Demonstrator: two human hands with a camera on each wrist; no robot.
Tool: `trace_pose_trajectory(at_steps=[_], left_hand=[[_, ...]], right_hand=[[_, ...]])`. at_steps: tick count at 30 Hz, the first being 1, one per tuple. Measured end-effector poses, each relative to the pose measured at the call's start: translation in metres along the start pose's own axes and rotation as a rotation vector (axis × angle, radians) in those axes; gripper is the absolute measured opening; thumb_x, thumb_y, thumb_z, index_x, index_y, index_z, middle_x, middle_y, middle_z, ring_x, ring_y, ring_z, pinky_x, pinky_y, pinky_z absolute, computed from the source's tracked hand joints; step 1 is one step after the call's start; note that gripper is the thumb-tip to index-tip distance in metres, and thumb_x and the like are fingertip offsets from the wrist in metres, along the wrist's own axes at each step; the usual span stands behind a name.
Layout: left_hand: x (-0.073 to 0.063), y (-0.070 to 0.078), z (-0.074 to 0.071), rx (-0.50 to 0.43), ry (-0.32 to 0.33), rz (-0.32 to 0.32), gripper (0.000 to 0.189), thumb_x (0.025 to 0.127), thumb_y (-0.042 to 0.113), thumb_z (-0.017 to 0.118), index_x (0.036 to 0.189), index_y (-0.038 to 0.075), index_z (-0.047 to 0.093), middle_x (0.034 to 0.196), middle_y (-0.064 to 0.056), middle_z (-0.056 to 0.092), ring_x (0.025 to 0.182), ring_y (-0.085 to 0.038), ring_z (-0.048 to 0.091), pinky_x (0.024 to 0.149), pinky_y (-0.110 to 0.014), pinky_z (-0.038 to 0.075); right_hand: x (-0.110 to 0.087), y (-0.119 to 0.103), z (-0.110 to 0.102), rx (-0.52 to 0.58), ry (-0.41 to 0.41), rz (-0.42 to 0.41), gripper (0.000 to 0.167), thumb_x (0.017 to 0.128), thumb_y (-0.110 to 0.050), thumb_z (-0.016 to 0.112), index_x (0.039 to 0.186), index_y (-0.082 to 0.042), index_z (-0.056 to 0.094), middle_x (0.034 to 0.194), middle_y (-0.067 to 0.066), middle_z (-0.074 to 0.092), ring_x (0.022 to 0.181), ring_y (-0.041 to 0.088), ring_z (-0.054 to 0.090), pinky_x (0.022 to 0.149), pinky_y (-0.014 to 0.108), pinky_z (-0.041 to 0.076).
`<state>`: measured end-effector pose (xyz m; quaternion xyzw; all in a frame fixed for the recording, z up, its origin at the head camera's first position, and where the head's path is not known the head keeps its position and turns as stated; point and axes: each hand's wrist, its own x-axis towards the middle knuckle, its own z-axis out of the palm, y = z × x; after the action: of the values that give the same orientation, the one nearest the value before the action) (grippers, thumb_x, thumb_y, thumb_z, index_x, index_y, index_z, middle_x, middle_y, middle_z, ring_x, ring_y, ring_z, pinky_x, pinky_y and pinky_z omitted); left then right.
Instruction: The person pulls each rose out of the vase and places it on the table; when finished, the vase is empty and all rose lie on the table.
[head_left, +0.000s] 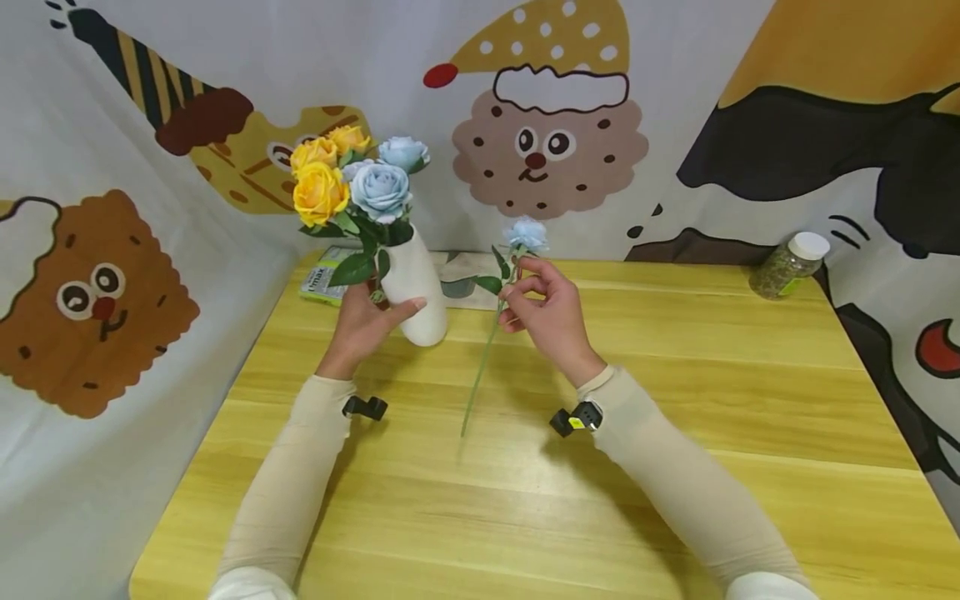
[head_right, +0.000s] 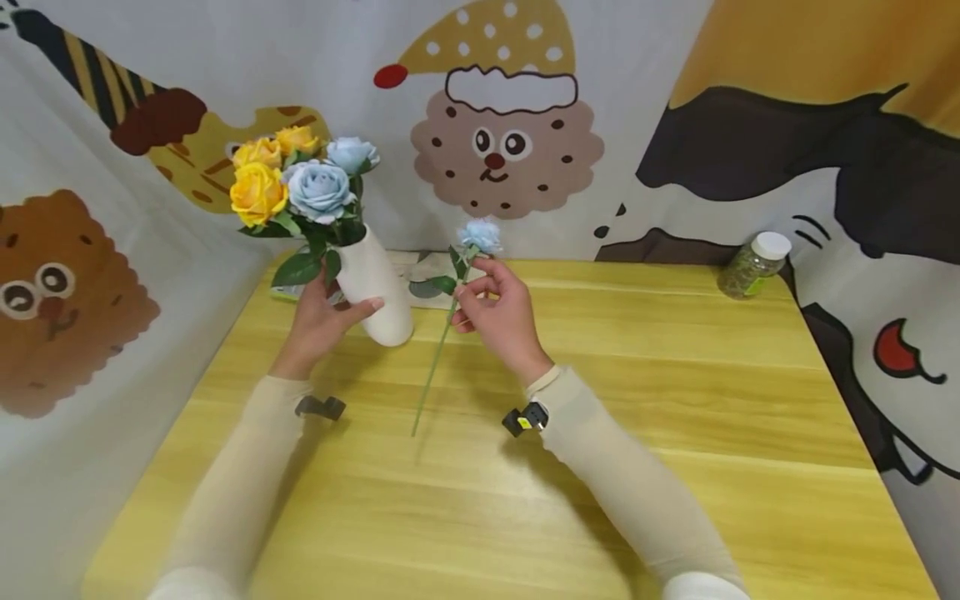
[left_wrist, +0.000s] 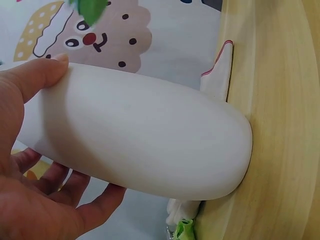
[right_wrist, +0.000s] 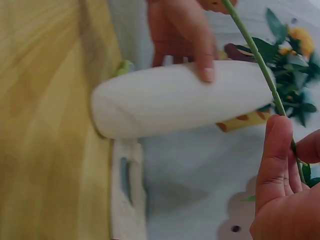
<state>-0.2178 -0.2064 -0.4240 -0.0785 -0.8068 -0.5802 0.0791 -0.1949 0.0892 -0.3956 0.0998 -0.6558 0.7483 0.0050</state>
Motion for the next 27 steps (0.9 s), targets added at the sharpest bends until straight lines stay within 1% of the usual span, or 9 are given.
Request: trace_pose_trajectory(at_steps=[4, 8, 15, 21, 27], left_hand=[[0.0, 0.0, 0.002, -0.004, 0.0, 0.012, 0.085, 0.086, 0.023, 0.091, 0.157, 0.025, 0.043, 0.151, -0.009, 0.054, 0.134, -0.029, 0.056, 0.107, -0.056, 0.054], [-0.001, 0.0, 0.002, -0.013, -0.002, 0.025, 0.086, 0.086, 0.022, 0.091, 0.157, 0.028, 0.043, 0.151, -0.008, 0.054, 0.134, -0.029, 0.056, 0.106, -0.057, 0.054], [-0.002, 0.0, 0.003, -0.008, -0.009, 0.035, 0.088, 0.086, 0.02, 0.09, 0.158, 0.029, 0.041, 0.152, -0.011, 0.053, 0.135, -0.031, 0.055, 0.105, -0.059, 0.055], [-0.001, -0.001, 0.003, -0.021, -0.007, 0.037, 0.09, 0.087, 0.021, 0.089, 0.161, 0.032, 0.037, 0.154, -0.012, 0.051, 0.138, -0.033, 0.053, 0.107, -0.06, 0.053], [-0.001, -0.002, 0.002, -0.03, -0.008, 0.044, 0.089, 0.088, 0.02, 0.089, 0.161, 0.031, 0.038, 0.153, -0.012, 0.052, 0.137, -0.033, 0.054, 0.106, -0.061, 0.053]], right_hand=[[-0.001, 0.018, 0.006, -0.057, -0.03, 0.066, 0.05, 0.1, -0.003, 0.068, 0.148, 0.0, 0.052, 0.096, 0.004, 0.069, 0.061, 0.013, 0.073, 0.059, 0.032, 0.064], [-0.002, 0.035, 0.013, -0.111, -0.069, 0.134, 0.047, 0.1, -0.004, 0.068, 0.146, -0.004, 0.055, 0.1, 0.007, 0.068, 0.062, 0.014, 0.073, 0.058, 0.031, 0.063], [-0.005, 0.061, 0.021, -0.146, -0.12, 0.248, 0.048, 0.101, -0.003, 0.066, 0.147, -0.003, 0.054, 0.108, 0.014, 0.067, 0.062, 0.016, 0.071, 0.057, 0.033, 0.063], [-0.008, 0.074, 0.028, -0.189, -0.153, 0.324, 0.052, 0.099, -0.004, 0.071, 0.148, 0.001, 0.053, 0.11, 0.017, 0.065, 0.062, 0.017, 0.071, 0.058, 0.034, 0.064], [-0.013, 0.085, 0.032, -0.236, -0.203, 0.405, 0.052, 0.098, -0.004, 0.072, 0.146, 0.003, 0.053, 0.109, 0.019, 0.069, 0.065, 0.019, 0.072, 0.063, 0.035, 0.065]])
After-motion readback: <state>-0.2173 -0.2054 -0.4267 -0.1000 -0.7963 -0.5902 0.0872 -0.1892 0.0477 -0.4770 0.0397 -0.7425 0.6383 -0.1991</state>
